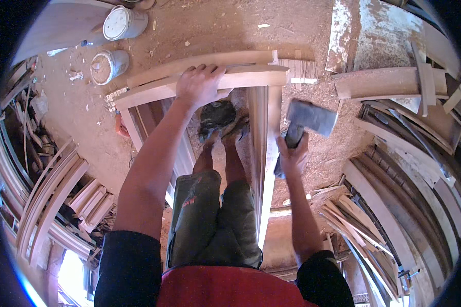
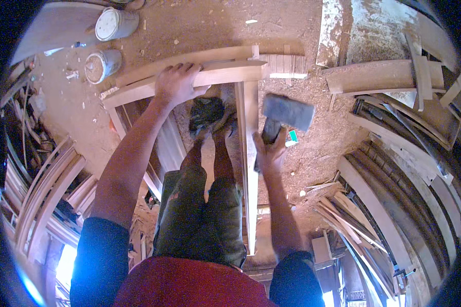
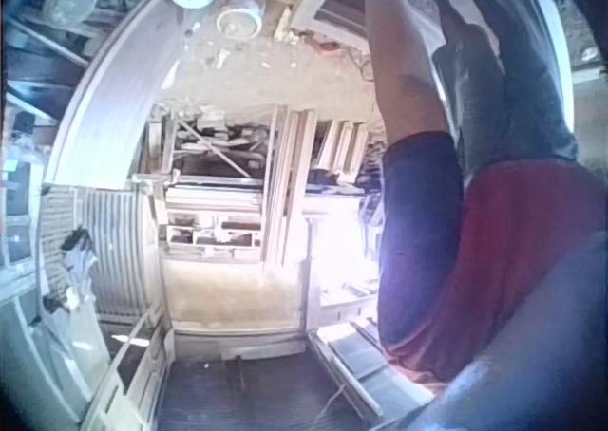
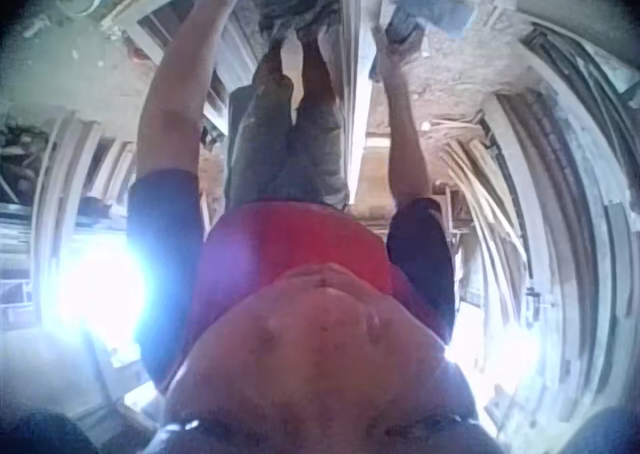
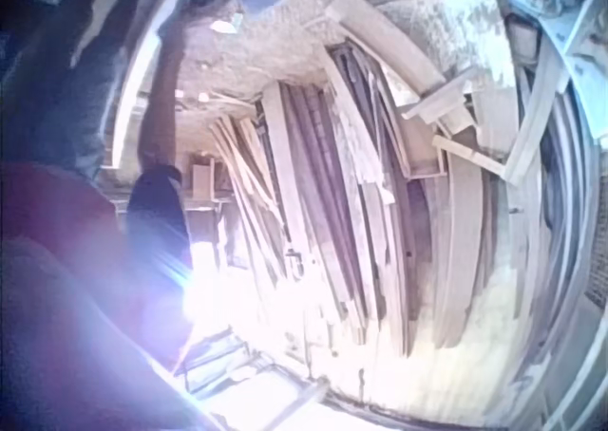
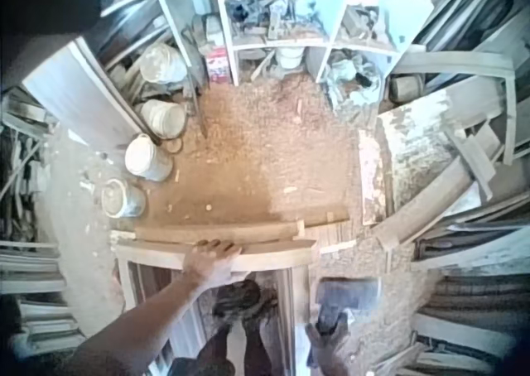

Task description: The person assembles a wooden door frame by fitting wooden pieces together and hammering them into place using a large metal hammer.

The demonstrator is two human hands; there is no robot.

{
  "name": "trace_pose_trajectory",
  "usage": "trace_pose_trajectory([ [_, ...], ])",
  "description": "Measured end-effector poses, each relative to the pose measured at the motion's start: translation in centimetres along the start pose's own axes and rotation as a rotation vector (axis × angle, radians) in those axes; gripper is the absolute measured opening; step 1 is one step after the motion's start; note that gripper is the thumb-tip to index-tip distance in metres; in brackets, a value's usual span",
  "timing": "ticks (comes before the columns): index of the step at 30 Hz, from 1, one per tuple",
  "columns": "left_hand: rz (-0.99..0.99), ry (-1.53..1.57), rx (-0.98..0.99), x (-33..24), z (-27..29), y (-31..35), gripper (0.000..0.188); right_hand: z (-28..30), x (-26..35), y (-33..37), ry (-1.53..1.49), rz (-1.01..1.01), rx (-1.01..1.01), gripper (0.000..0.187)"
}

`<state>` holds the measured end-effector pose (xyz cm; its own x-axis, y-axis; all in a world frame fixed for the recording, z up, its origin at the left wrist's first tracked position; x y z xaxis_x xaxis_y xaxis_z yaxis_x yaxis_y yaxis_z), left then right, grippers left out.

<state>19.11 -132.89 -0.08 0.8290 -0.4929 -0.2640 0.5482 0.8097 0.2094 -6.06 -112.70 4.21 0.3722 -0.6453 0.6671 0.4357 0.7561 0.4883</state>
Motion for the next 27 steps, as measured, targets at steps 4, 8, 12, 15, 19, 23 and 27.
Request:
trace_pose_trajectory([
  [4,0.001,0.000,-0.016,-0.2,0.2,-0.6,0.049,-1.5,-4.5,3.4,-0.141,-0.231,-0.179,0.071],
  [8,0.075,0.024,0.170,0.0,-0.3,-0.7,0.056,-1.6,-7.0,7.4,0.126,-0.378,-0.144,0.073],
  [12,0.071,0.010,0.239,0.2,-0.7,-0.8,0.059,-2.8,-6.1,7.7,0.101,-0.379,-0.161,0.073],
  [15,0.078,0.025,0.267,0.4,-1.0,-0.8,0.061,-3.5,-5.6,7.1,0.181,-0.353,-0.223,0.084],
  [19,0.068,0.031,0.260,0.5,-1.0,-0.8,0.063,-3.9,-5.5,6.6,0.139,-0.436,-0.182,0.111],
  [23,0.068,0.063,0.300,0.8,-0.9,-0.7,0.064,-4.3,-4.1,6.6,0.177,-0.466,-0.236,0.114],
  [27,0.047,0.062,0.213,0.8,-0.7,-0.9,0.060,-4.7,-6.4,7.1,0.173,-0.383,-0.291,0.112],
])
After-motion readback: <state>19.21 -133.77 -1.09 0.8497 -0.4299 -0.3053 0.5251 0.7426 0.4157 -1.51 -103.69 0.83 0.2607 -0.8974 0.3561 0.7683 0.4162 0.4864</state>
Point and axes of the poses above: each hand's wrist, its own y-axis away from the middle knuckle, its own z-axis out of the back of the hand, x = y × z, the point moved 4 cm from there along -y, towards the middle knuckle, and after that the axes turned 2 degrees about z, right-handed, at the moved point
